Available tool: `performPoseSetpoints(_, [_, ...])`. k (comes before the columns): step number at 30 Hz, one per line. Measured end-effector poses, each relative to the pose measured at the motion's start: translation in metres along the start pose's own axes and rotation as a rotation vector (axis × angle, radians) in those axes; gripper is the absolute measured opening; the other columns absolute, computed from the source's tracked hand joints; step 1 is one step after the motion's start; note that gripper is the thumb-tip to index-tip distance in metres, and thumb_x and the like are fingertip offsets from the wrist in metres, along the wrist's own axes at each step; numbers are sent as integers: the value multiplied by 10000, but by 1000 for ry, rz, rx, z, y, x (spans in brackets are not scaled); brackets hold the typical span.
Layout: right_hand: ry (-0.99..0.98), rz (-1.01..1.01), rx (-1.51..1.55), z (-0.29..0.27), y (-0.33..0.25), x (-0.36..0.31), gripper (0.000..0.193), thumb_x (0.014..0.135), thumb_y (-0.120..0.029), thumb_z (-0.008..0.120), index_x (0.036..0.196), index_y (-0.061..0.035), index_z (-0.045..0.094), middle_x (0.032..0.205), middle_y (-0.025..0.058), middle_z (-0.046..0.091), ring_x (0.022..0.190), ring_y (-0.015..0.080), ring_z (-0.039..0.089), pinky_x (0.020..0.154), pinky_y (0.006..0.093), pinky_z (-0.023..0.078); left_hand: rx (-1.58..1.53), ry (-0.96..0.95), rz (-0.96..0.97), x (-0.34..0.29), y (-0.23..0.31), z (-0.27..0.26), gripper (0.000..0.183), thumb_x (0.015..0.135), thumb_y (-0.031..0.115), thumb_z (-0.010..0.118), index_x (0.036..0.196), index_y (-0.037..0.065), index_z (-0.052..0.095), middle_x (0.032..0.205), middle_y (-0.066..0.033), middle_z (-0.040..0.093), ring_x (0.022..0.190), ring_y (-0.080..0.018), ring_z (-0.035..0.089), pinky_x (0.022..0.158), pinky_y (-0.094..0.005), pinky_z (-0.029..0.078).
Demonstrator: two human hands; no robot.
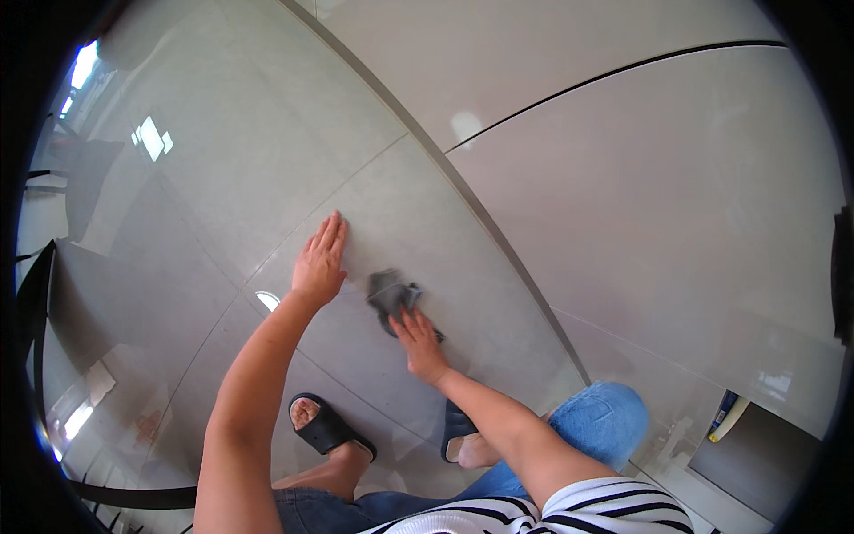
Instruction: The person rinses a cloth in a bucket of water and then uses it to wipe the tiled floor by hand.
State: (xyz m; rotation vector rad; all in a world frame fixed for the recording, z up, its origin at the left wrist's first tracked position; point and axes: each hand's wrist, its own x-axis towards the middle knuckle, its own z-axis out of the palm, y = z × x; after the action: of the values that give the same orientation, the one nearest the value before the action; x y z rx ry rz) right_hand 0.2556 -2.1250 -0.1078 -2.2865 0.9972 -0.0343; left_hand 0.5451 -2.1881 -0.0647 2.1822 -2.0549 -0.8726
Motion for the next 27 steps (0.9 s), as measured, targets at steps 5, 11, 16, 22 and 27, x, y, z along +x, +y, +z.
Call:
performPoseSetpoints(5, [225, -159, 22, -42, 36, 76, 590, 831, 0, 515, 1417, -65, 492, 1545, 217, 340, 1408, 435, 327, 1165, 502, 288, 45, -27, 40, 10, -13, 9, 914, 797, 137, 761, 1538, 23, 237, 1637, -93, 180, 1481, -243, 265, 1171, -376, 322])
performPoseSetpoints(11, [369, 88, -201, -87, 76, 158, 641, 860, -47, 498, 1488, -42, 365, 1511, 238, 368, 1363, 484, 350, 1143, 537, 280, 134, -75, -236, -7, -4, -18, 1024, 773, 260, 814, 1556, 36, 193, 1642, -69, 164, 1484, -210, 258, 1154, -327, 350])
performPoseSetpoints(16, [-57, -302, -65, -3, -11, 77, 534, 905, -70, 459, 1439, -74, 454, 1516, 174, 399, 1405, 372, 361, 1147, 492, 307, 61, 39, -186, -51, -39, 6, 918, 760, 124, 779, 1530, 69, 281, 1603, -75, 266, 1432, -264, 348, 1110, -364, 410])
performPoseSetpoints(22, [-20, -548, -93, -30, 48, 148, 481, 883, -85, 517, 1363, -71, 543, 1515, 167, 426, 1390, 356, 414, 1168, 445, 307, -60, 106, -206, -85, -50, -1, 801, 783, 48, 702, 1496, 64, 338, 1551, -113, 358, 1395, -298, 395, 1134, -383, 372])
performPoseSetpoints(27, [386, -177, -232, -50, 2, 279, 540, 858, -40, 497, 1397, -12, 476, 1469, 249, 431, 1357, 422, 400, 1128, 520, 308, -215, 142, -500, -143, -60, 12, 942, 760, 96, 778, 1535, 56, 245, 1597, -147, 270, 1446, -317, 320, 1162, -397, 340])
